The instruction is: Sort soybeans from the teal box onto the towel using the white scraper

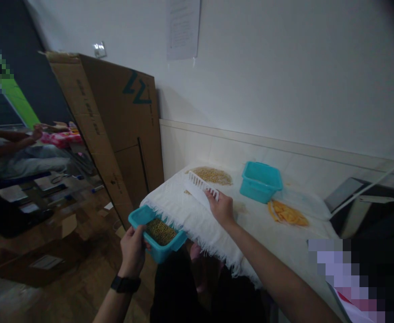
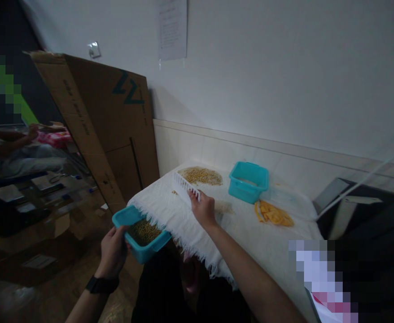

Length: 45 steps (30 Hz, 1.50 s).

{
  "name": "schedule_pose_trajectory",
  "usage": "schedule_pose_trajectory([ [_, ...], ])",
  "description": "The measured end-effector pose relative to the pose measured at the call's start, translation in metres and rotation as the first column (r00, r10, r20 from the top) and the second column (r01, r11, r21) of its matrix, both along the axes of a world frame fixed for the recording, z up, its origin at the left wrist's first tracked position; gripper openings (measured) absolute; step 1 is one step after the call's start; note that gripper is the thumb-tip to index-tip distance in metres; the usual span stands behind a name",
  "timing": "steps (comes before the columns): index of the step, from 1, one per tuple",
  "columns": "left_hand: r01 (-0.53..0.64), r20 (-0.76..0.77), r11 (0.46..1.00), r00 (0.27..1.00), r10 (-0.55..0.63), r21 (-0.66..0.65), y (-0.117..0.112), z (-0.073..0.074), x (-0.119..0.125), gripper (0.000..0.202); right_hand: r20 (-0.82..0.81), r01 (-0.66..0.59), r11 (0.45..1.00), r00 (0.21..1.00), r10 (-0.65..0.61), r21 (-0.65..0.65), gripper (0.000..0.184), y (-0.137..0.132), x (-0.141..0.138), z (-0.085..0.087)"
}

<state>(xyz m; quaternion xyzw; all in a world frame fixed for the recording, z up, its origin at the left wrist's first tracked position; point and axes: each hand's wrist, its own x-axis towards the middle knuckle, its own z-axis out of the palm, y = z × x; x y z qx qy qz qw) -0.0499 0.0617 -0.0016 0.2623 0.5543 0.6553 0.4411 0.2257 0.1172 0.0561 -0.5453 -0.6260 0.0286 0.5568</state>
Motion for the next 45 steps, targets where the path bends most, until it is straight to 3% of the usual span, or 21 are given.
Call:
schedule_pose_trajectory([
  [9, 0.016, 0.029, 1.0, 0.999, -0.017, 0.021, -0.006, -0.002, -0.004, 0.029, 0.122, 0.024, 0.999, 0.992, -0.019, -0.034, 0.046, 0.012, -0.001, -0.006],
  [26, 0.038, 0.054, 0.999, 0.998, -0.038, -0.002, -0.017, 0.005, -0.002, 0.031, 0.208, 0.061, 0.998, 0.977, -0.057, -0.013, 0.041, 0.007, 0.001, -0.007],
  [35, 0.026, 0.057, 1.0, 0.998, -0.026, 0.004, -0.018, -0.002, -0.001, 0.031, 0.209, -0.002, 0.998, 0.978, -0.011, 0.058, 0.043, 0.0, -0.002, -0.008],
  [45, 0.053, 0.052, 0.999, 0.997, -0.053, 0.0, -0.027, -0.003, 0.003, 0.032, 0.241, 0.017, 0.983, 0.968, -0.062, 0.182, 0.042, -0.01, -0.007, -0.009],
])
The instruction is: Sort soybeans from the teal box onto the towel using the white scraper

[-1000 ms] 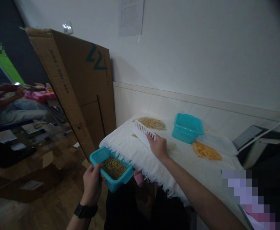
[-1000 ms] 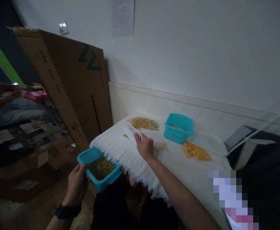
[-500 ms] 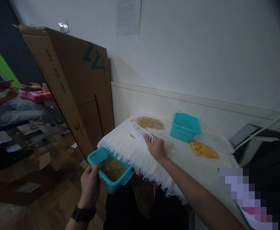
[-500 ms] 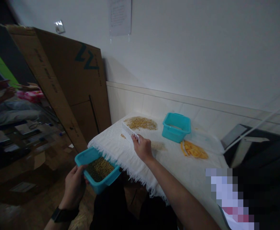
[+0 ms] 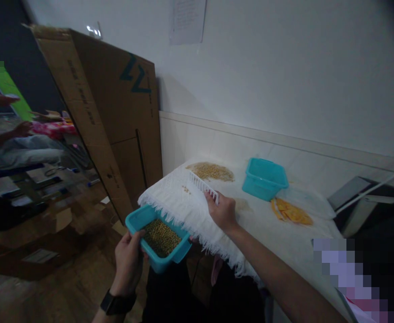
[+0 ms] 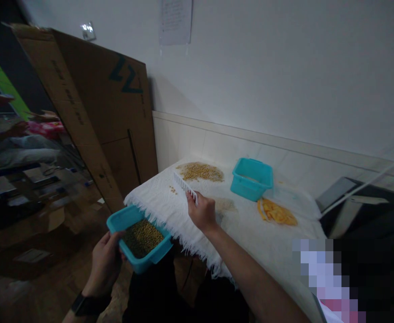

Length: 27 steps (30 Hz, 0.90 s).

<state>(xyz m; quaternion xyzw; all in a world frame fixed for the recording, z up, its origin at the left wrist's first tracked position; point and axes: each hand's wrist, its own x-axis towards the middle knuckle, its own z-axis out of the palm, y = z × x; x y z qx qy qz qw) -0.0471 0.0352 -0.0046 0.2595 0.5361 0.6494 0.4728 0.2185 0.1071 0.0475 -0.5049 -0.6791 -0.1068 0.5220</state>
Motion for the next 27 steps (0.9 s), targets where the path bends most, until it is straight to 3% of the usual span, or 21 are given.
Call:
schedule_pose_trajectory([
  [7, 0.001, -0.002, 1.0, 1.0, -0.001, 0.004, -0.001, 0.001, 0.003, 0.031, 0.03, -0.011, 1.0, 0.999, 0.011, 0.021, 0.042, -0.005, -0.002, 0.001],
  [17, -0.005, -0.024, 1.0, 1.0, 0.005, 0.018, 0.007, 0.001, -0.004, 0.03, 0.039, -0.031, 0.991, 0.999, 0.037, -0.129, 0.04, 0.0, -0.004, 0.002],
  [27, 0.001, -0.018, 0.999, 1.0, 0.0, 0.039, 0.015, -0.002, -0.003, 0.027, 0.025, -0.206, 0.973, 0.977, 0.21, -0.107, 0.037, -0.001, -0.007, 0.007],
])
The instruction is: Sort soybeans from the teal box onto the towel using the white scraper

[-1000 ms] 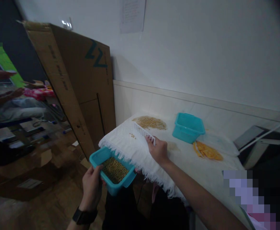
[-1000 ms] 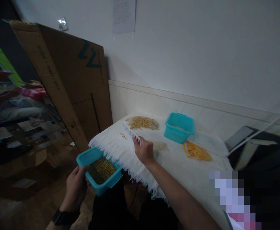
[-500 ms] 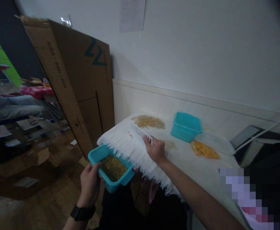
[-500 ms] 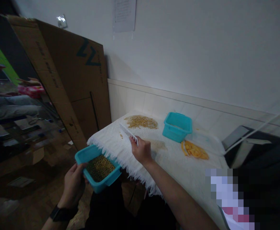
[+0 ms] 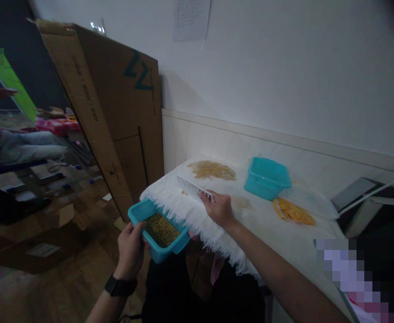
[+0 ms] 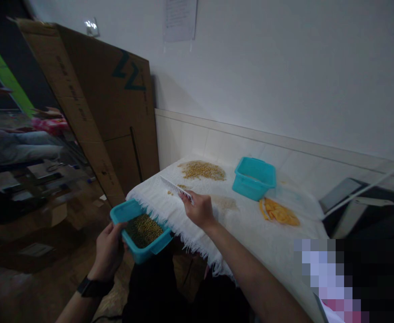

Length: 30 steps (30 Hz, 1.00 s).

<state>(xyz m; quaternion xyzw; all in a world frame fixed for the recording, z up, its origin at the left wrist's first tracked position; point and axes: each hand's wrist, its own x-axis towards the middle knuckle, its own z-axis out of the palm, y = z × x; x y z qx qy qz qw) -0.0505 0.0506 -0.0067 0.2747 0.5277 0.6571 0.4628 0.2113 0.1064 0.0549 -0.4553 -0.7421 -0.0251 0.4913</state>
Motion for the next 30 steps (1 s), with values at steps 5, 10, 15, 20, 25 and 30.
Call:
schedule_pose_trajectory([
  [5, -0.013, -0.002, 1.0, 1.0, 0.013, 0.003, 0.0, 0.003, 0.004, 0.027, 0.024, -0.058, 0.998, 0.998, 0.058, 0.005, 0.038, -0.008, -0.005, 0.004],
  [10, -0.006, -0.008, 1.0, 1.0, 0.006, 0.01, 0.0, 0.005, 0.005, 0.026, 0.09, -0.133, 0.991, 0.987, 0.13, 0.021, 0.038, -0.02, -0.013, 0.007],
  [15, -0.006, -0.014, 1.0, 1.0, 0.007, 0.011, 0.001, 0.003, 0.005, 0.027, 0.118, -0.175, 0.984, 0.977, 0.175, -0.004, 0.042, -0.038, -0.026, 0.01],
  [20, 0.038, -0.023, 0.999, 0.999, -0.038, 0.006, 0.001, 0.003, 0.003, 0.029, -0.067, -0.101, 0.993, 0.993, 0.097, -0.057, 0.045, -0.035, -0.028, 0.011],
  [25, 0.098, -0.044, 0.995, 0.994, -0.099, -0.003, 0.001, 0.002, -0.004, 0.033, -0.108, 0.132, 0.99, 0.985, -0.137, -0.055, 0.042, -0.003, -0.006, 0.005],
  [30, 0.177, -0.072, 0.983, 0.981, -0.18, -0.042, -0.001, 0.003, -0.012, 0.041, -0.034, 0.259, 0.965, 0.965, -0.261, -0.047, 0.046, 0.015, 0.007, -0.002],
])
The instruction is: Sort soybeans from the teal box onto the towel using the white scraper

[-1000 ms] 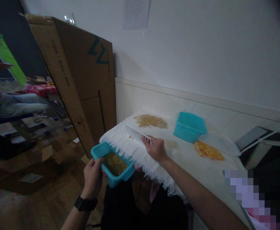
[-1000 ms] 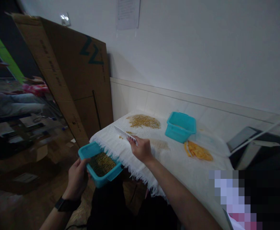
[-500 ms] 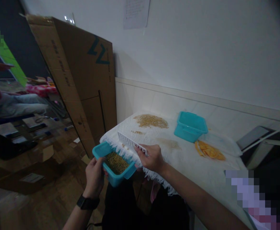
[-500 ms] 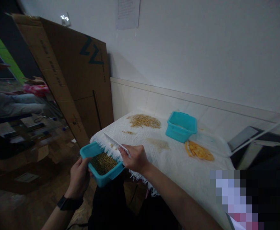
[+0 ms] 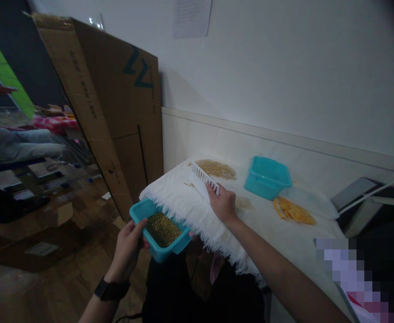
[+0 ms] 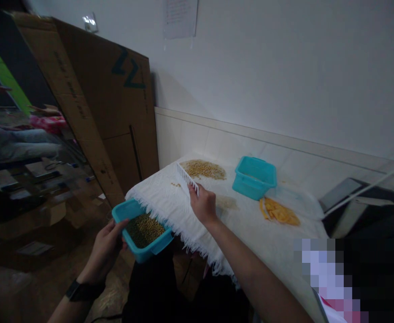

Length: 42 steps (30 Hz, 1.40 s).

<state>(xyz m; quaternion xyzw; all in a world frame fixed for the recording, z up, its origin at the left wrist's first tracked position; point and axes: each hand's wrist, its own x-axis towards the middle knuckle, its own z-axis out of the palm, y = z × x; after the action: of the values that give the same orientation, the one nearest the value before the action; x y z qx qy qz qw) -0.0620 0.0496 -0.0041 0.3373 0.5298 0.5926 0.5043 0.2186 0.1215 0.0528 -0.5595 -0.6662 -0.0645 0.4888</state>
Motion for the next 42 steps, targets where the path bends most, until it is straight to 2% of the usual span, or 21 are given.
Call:
schedule_pose_trajectory([
  [3, 0.014, 0.005, 0.999, 1.0, -0.014, -0.029, -0.001, 0.001, -0.002, 0.046, 0.029, 0.031, 0.999, 0.999, -0.031, -0.01, 0.046, 0.001, 0.0, -0.003],
  [13, 0.054, -0.036, 0.995, 0.998, -0.057, -0.086, -0.003, 0.007, -0.004, 0.05, 0.031, -0.005, 0.999, 0.999, 0.006, -0.039, 0.041, 0.001, -0.003, -0.002],
  [29, 0.062, -0.049, 0.994, 0.997, -0.067, -0.094, -0.004, 0.009, -0.004, 0.053, 0.068, 0.001, 0.998, 0.998, -0.005, 0.063, 0.044, -0.004, -0.008, -0.006],
  [42, 0.061, -0.042, 0.993, 0.997, -0.065, -0.101, -0.003, 0.006, -0.004, 0.053, 0.028, 0.026, 0.999, 0.999, -0.025, -0.027, 0.042, -0.001, -0.014, 0.002],
])
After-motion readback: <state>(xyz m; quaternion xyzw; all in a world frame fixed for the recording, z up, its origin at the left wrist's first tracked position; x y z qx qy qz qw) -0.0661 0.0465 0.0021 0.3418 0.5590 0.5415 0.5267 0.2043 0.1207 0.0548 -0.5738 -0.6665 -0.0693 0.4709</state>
